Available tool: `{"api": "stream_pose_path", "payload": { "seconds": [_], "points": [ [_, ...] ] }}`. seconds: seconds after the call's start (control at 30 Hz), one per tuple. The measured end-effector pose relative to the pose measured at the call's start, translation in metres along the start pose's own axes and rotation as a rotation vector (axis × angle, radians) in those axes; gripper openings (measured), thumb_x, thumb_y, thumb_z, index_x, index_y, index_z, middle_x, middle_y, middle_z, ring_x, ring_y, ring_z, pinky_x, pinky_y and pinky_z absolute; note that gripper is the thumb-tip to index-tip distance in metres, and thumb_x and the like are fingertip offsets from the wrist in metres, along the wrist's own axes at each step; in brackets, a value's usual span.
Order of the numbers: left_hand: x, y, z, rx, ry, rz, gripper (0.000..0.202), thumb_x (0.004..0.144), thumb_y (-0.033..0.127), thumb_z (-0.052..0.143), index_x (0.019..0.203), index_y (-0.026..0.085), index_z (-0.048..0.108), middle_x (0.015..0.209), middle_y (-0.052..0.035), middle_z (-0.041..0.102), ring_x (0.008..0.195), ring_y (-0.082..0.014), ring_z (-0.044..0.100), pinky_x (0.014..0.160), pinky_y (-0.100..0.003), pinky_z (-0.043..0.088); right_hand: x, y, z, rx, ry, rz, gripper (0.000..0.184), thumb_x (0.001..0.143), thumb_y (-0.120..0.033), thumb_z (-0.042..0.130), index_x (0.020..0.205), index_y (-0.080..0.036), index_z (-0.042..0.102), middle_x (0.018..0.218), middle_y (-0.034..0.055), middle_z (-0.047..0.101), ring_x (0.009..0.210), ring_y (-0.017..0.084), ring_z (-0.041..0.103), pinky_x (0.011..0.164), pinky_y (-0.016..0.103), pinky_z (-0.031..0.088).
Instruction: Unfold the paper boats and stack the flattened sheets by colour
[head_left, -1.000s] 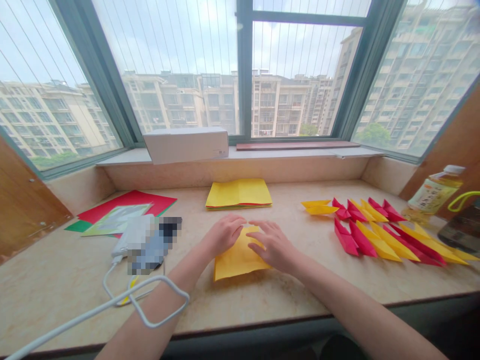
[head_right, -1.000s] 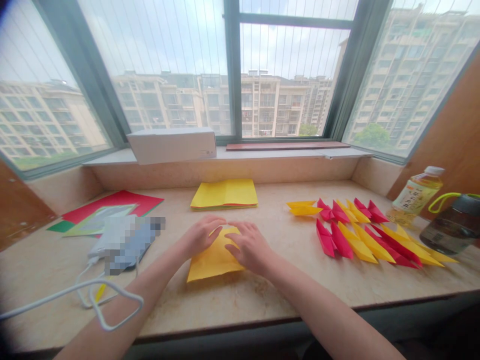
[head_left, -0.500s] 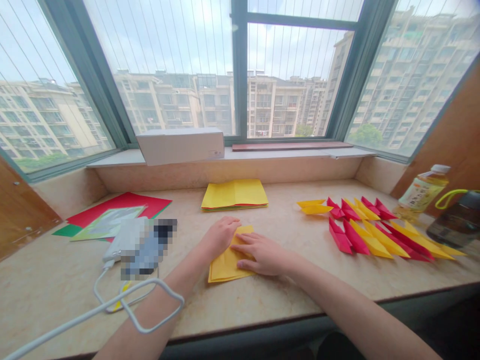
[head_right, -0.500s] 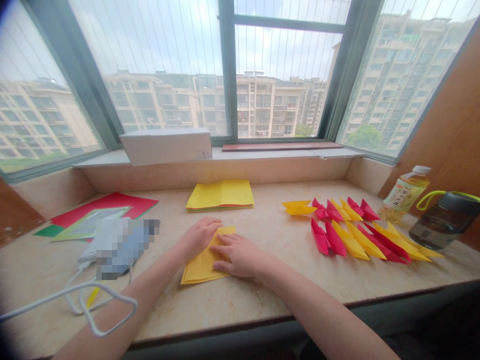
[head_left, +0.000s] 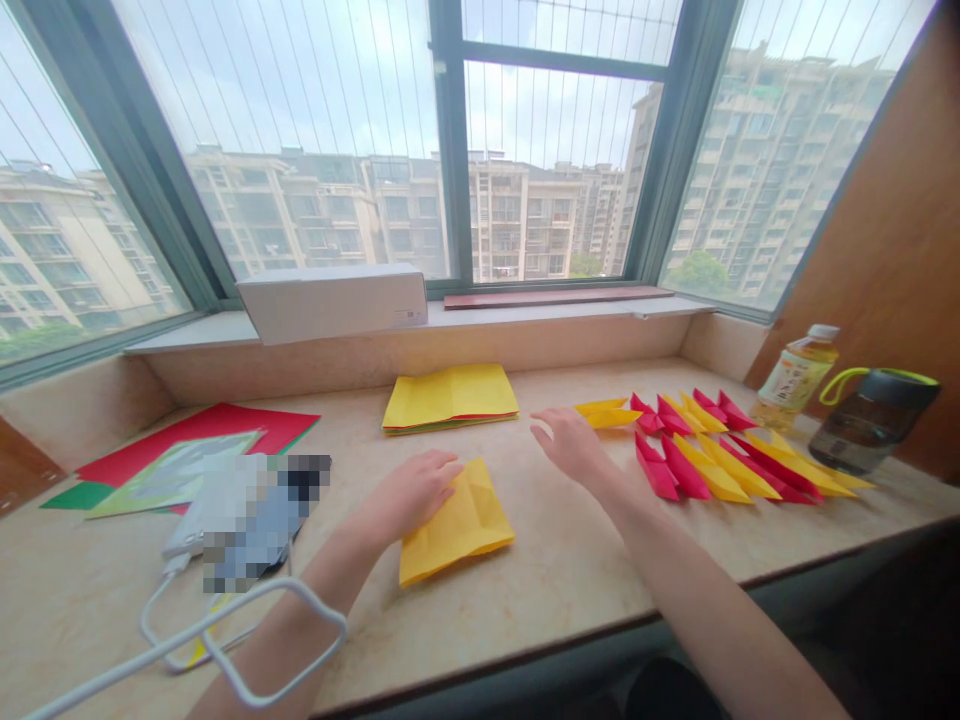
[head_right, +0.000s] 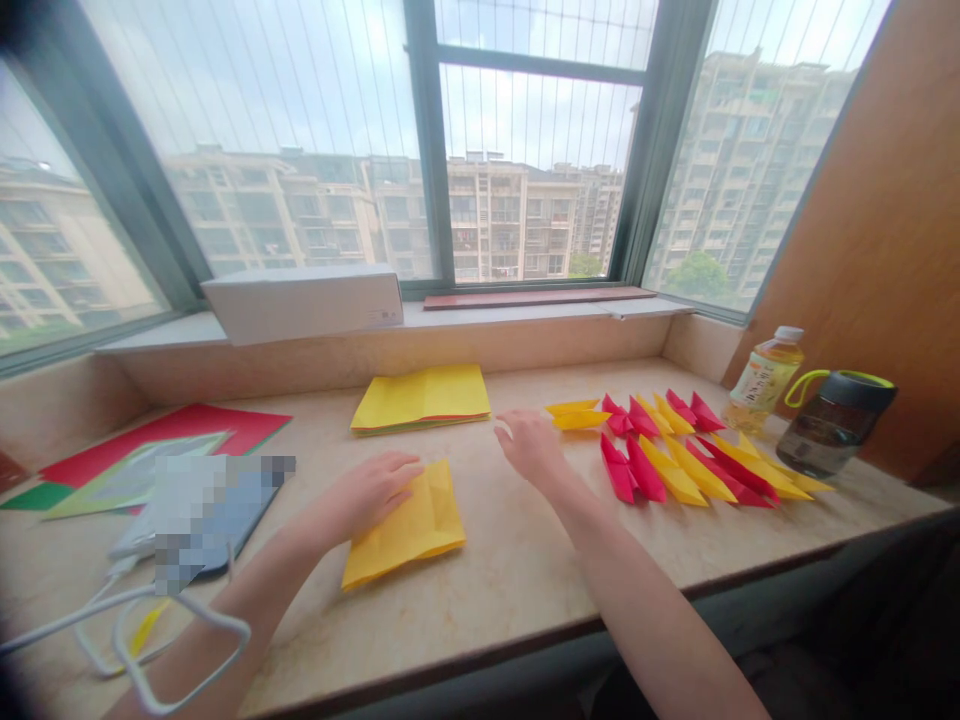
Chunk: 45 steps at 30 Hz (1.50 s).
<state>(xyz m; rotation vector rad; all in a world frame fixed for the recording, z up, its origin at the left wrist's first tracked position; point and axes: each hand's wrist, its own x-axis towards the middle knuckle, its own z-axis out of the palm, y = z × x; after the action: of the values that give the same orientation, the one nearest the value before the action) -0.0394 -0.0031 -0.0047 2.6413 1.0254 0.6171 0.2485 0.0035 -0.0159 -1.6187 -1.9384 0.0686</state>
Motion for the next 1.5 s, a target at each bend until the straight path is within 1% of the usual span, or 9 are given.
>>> {"api": "stream_pose_path", "payload": {
  "seconds": [0.17,0.43,0.67,0.83,0.93,1.03,1.2,1.33,1.5],
  "points": [
    [-0.005,0.014,0.006,0.032,-0.201,0.059,0.048,0.093,0.041,0.052,0.139,0.027,0.052,0.147,-0.0097,0.050,0.133,-0.0292,0.048,0.112,-0.045,0.036,0.005,0.043,-0.018,-0.381,-0.050,0.340,0.035,0.093,-0.036,0.053,0.117,-0.014,0.066,0.114,0.0179,0.068,0.112,0.030,0.060,0.094,0.039,0.043],
    [-0.005,0.021,0.023,0.092,-0.516,-0.006,0.069,0.096,0.058,0.036,0.153,0.021,0.028,0.161,-0.0170,0.013,0.149,-0.0340,0.011,0.118,-0.054,0.015,0.005,0.062,-0.020,-0.443,-0.089,0.516,0.038,0.091,-0.035,0.055,0.119,-0.011,0.062,0.117,0.0214,0.064,0.106,0.031,0.063,0.081,0.036,0.049],
    [-0.005,0.022,0.012,0.061,-0.455,0.020,0.064,0.093,0.053,0.046,0.149,0.024,0.038,0.158,-0.0152,0.028,0.145,-0.0341,0.027,0.117,-0.051,0.024,0.007,0.068,-0.020,-0.473,-0.081,0.520,0.028,0.091,-0.023,0.051,0.106,-0.011,0.070,0.103,0.0191,0.071,0.100,0.032,0.067,0.084,0.042,0.048],
    [-0.001,0.026,0.007,-0.058,-0.219,0.007,0.052,0.095,0.046,0.046,0.142,0.024,0.049,0.147,-0.0123,0.049,0.136,-0.0296,0.045,0.113,-0.047,0.035,0.008,0.059,-0.017,-0.472,-0.023,0.447,0.030,0.093,-0.020,0.046,0.094,-0.010,0.073,0.092,0.0211,0.073,0.093,0.033,0.068,0.080,0.043,0.048],
    [0.005,0.024,0.013,-0.208,-0.032,-0.053,0.052,0.096,0.050,0.042,0.137,0.019,0.054,0.140,-0.0134,0.056,0.130,-0.0284,0.051,0.111,-0.047,0.038,0.004,0.043,-0.013,-0.389,0.093,0.246,0.031,0.097,-0.025,0.043,0.098,-0.014,0.073,0.098,0.0170,0.074,0.096,0.028,0.068,0.084,0.039,0.047],
    [0.012,0.023,0.019,-0.502,0.133,-0.185,0.062,0.094,0.057,0.043,0.138,0.014,0.051,0.140,-0.0180,0.055,0.119,-0.0290,0.059,0.101,-0.047,0.047,-0.002,0.018,-0.006,-0.162,0.228,-0.230,0.024,0.096,-0.024,0.049,0.100,-0.018,0.072,0.098,0.0117,0.074,0.097,0.023,0.068,0.089,0.037,0.047],
    [0.016,0.025,0.010,-0.928,0.201,-0.316,0.068,0.090,0.060,0.050,0.142,0.016,0.045,0.144,-0.0167,0.050,0.116,-0.0280,0.060,0.096,-0.043,0.050,-0.016,-0.027,0.007,-0.005,0.109,-0.831,0.024,0.095,-0.015,0.050,0.106,-0.024,0.070,0.105,0.0075,0.074,0.102,0.019,0.067,0.098,0.038,0.043],
    [0.015,0.028,0.004,-0.945,0.185,-0.350,0.055,0.082,0.053,0.065,0.121,0.013,0.063,0.118,-0.0140,0.068,0.104,-0.0273,0.064,0.091,-0.039,0.050,-0.024,-0.044,0.011,-0.014,0.056,-0.975,0.030,0.094,-0.010,0.048,0.111,-0.025,0.067,0.112,0.0068,0.073,0.107,0.018,0.065,0.103,0.040,0.039],
    [0.016,0.028,0.009,-0.923,0.230,-0.346,0.045,0.078,0.050,0.070,0.103,0.012,0.068,0.103,-0.0115,0.071,0.096,-0.0261,0.064,0.089,-0.037,0.048,-0.028,-0.046,0.011,0.068,0.009,-0.894,0.038,0.093,-0.014,0.050,0.128,-0.025,0.057,0.119,0.0074,0.070,0.114,0.019,0.062,0.106,0.043,0.037]
  ]
}}
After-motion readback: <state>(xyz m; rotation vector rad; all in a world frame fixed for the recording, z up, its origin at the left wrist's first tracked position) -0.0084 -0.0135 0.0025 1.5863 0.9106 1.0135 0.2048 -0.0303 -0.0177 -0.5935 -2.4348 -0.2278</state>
